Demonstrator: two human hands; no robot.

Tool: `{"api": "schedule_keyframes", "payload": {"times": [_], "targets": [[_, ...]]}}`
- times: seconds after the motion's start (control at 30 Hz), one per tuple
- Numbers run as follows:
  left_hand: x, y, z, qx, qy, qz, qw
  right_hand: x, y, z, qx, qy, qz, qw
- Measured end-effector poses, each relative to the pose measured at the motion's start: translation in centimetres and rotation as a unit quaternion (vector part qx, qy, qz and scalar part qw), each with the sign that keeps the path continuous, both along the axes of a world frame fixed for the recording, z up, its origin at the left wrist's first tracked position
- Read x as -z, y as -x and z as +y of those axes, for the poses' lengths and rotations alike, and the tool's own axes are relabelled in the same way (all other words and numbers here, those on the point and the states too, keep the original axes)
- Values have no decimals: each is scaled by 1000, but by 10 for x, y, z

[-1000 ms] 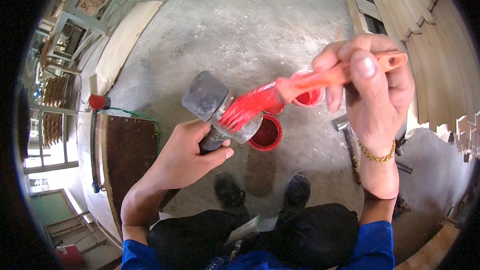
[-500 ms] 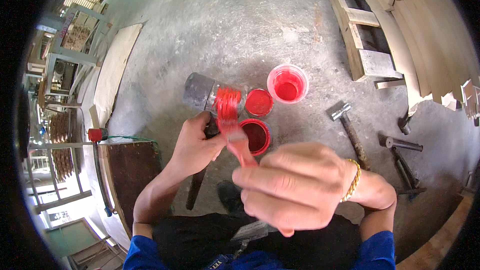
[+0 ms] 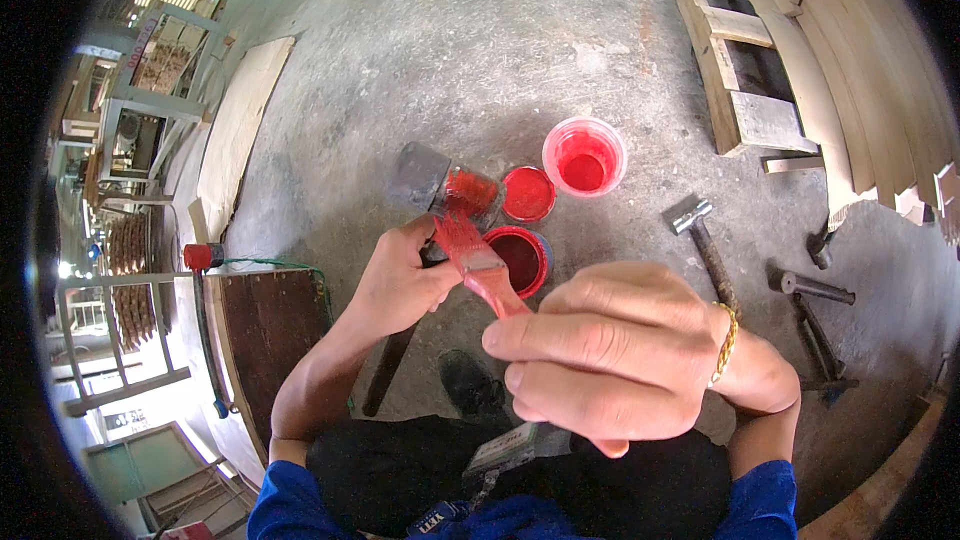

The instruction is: The person sits on the floor and uses a paintbrush to apply red paint to the head of a hammer. They repeatedly dip the brush into a paint container and coat the hammer head, then place the painted hammer on a nearby wooden surface.

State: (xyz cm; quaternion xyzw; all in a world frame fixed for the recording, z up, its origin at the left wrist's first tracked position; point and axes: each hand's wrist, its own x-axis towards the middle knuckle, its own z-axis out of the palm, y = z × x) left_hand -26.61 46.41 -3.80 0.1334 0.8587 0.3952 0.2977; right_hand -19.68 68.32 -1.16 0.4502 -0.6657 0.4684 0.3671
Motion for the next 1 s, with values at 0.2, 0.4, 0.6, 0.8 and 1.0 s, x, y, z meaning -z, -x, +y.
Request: {"api": "schedule_keyframes", "payload": {"times": [0.2, 0.4, 0.6, 0.8, 1.0], "targets": [[-6, -4, -3, -5, -60, -103, 993, -13, 2, 8, -22, -167, -13, 986], [-3, 0, -9, 1, -48, -119, 992, -15, 1, 11, -32, -179, 8, 983], [3, -1, -11, 4, -59, -150, 987, -14, 2, 15, -58, -248, -67, 965], [5, -1, -13, -1, -71, -145, 987, -11, 3, 19, -83, -232, -80, 966], [4, -5, -17, -31, -95, -163, 982, -13, -4, 26, -58, -20, -186, 981]]}}
